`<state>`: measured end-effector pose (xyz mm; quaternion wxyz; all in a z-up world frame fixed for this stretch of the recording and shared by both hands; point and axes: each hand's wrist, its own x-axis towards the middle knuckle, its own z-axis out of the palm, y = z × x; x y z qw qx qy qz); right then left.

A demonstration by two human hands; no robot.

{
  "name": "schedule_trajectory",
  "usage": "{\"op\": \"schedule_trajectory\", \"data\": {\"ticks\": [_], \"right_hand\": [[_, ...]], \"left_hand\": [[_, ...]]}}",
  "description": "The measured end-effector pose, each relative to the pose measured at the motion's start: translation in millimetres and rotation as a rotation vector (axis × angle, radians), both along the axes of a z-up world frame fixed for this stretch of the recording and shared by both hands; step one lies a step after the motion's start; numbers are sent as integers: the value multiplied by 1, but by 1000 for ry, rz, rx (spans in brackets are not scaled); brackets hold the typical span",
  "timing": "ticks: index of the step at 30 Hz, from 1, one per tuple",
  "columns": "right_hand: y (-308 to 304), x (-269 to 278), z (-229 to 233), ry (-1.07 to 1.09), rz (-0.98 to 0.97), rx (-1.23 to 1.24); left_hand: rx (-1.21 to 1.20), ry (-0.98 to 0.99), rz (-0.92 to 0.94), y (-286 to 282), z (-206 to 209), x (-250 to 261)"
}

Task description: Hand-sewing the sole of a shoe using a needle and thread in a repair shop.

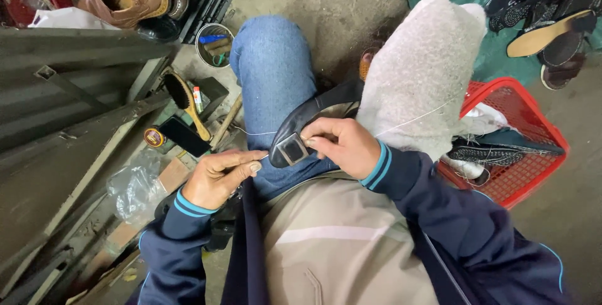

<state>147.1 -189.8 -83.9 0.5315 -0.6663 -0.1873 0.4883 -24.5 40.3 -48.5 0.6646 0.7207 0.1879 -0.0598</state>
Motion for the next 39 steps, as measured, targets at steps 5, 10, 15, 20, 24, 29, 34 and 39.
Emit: {"op": "schedule_trajectory", "data": {"ticks": [5, 10, 15, 20, 24, 29, 34, 39], "right_hand": [[4, -5, -12, 122, 25, -1], [7, -7, -15, 384, -24, 1], [6, -5, -16, 442, -12, 65], [2, -7, -26, 466, -38, 143], [-1, -8, -29, 497, -63, 197], [-1, -10, -27, 519, -68, 224], [3, -8, -23, 547, -73, 264], [4, -7, -20, 570, -67, 288]], "left_hand": [[-34, 3, -29, 9, -3, 1], [-141, 26, -55, 19, -20, -9], [-306, 105, -79, 22, -20, -3], [-306, 150, -102, 22, -15, 3], [-253, 143, -133, 21, -10, 6], [-205, 132, -146, 19, -15, 5], [-115, 96, -208, 19, -8, 15], [-4, 104, -288, 18, 6, 29]]}}
